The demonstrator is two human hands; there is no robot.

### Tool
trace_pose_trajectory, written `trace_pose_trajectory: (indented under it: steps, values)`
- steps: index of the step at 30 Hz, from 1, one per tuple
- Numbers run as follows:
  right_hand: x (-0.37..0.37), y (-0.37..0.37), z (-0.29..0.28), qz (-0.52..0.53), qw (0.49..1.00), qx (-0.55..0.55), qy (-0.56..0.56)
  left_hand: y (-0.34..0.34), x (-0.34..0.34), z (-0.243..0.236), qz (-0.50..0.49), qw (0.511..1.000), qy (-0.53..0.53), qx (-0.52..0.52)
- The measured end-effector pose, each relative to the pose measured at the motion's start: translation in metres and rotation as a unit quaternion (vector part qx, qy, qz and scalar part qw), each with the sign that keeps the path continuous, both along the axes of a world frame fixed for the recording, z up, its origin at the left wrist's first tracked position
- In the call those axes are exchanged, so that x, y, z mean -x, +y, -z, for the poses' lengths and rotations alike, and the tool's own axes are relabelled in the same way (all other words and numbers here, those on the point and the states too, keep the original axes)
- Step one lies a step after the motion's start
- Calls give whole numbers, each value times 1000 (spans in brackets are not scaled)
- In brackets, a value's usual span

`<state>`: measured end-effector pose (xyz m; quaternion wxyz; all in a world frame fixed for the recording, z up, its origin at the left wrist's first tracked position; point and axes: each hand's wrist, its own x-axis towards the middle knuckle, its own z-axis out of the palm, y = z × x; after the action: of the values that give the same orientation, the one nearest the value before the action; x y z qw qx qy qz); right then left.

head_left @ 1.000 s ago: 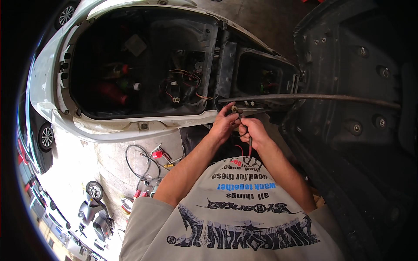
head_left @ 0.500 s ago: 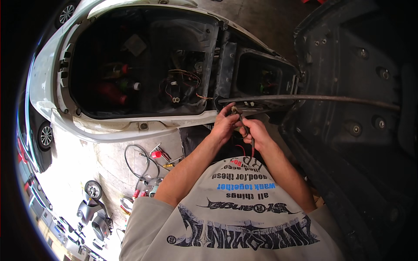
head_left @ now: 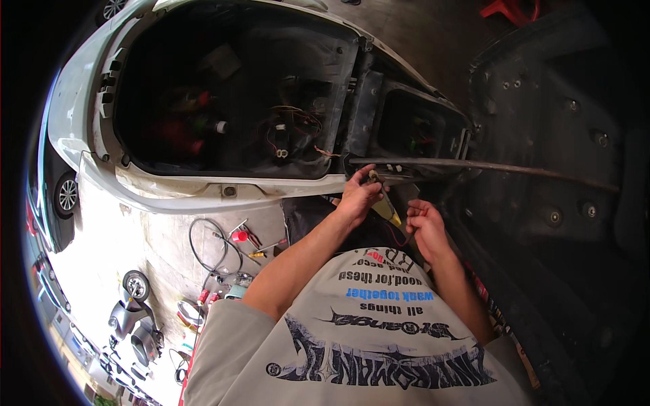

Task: Inspecting and repairing the electrical wiring under the seat of a scooter.

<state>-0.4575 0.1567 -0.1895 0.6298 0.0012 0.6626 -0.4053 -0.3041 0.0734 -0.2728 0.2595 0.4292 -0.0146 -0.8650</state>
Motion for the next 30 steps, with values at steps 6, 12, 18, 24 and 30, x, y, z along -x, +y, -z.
trace_pose_trajectory:
  steps: [6,12,18,24,30]
  values:
    - [-24,-36,-78,-147,987,26,60,3,-8,7,-5,1000,-1,1]
    - [-56,-76,-104,-143,964,160,156,1,-3,1,1,1000,3,11]
    - [-89,-138,-128,-136,961,184,158,3,-6,7,-1,1000,5,13]
    - [-113,-212,-144,-282,896,205,275,0,-10,3,-3,1000,7,24]
    - [-138,-284,-123,-301,830,319,345,-1,-12,5,-11,1000,8,2]
